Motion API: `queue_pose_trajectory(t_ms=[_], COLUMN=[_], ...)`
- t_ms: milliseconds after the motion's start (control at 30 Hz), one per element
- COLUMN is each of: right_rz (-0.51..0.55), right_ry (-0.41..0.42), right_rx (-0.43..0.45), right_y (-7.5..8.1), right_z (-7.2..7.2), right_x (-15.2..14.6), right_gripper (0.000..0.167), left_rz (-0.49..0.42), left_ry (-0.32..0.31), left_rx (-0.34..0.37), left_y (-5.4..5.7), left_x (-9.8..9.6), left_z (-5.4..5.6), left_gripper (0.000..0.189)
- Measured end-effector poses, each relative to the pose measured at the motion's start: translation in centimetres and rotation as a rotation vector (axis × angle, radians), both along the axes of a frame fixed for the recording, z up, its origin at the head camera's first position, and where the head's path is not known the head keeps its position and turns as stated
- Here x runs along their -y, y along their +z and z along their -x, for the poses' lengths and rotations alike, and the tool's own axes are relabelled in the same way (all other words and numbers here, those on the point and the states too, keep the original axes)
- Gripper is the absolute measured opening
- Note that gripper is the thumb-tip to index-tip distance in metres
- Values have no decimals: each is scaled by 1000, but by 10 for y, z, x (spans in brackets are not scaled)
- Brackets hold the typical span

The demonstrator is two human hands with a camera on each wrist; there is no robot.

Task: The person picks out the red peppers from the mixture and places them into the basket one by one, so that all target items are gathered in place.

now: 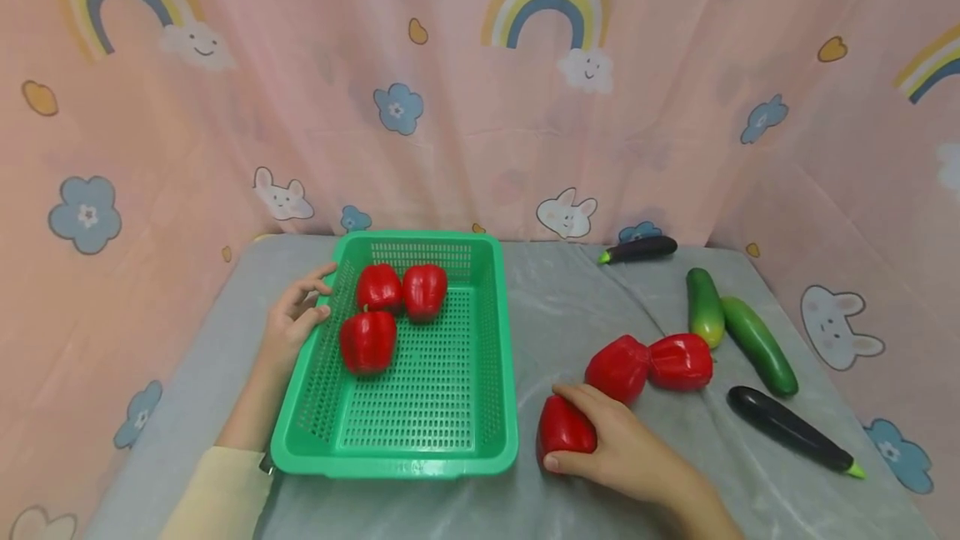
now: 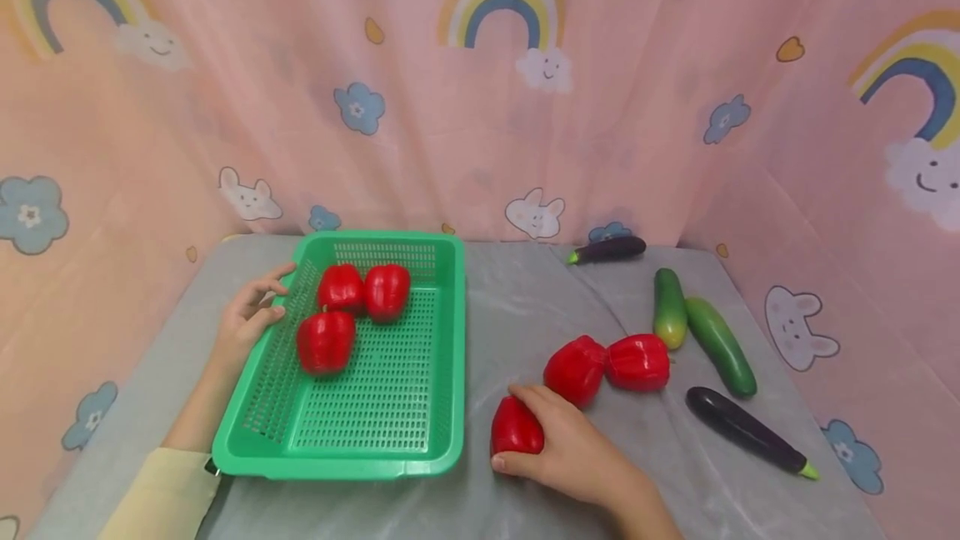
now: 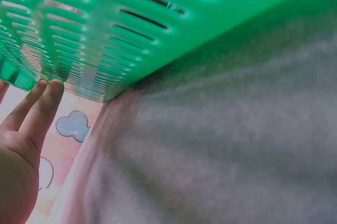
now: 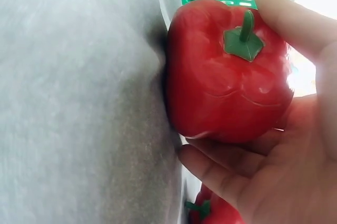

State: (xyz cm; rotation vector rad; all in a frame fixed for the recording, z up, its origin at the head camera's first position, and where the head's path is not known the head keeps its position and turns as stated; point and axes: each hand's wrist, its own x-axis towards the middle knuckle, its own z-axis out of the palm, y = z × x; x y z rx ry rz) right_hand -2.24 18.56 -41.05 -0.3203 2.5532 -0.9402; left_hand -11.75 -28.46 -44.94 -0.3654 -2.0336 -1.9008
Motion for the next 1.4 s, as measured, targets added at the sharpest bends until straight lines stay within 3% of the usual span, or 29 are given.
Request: queue_pose_trajectory(t_ms=[367,767,1100,1400], right_rz=[13,58,131,171], right_ry=[-27,-147,-206,-192], right_rx=[7,21,-57,-163], right_y=[0,1,3,12], right_z=[0,-1,-2,-2], right_x=[3,8,9,10], right_gripper=[102,103,104,102], left_rz=[0,1,2,-3], left_ry=[-2,0,-1,4], left_rx=[13,7,22,30], left_y=[1,2,1,1], left_x=[0,-2,-1,-1], left_z=[0,-1,0,0], left_gripper=[14,14,15,16])
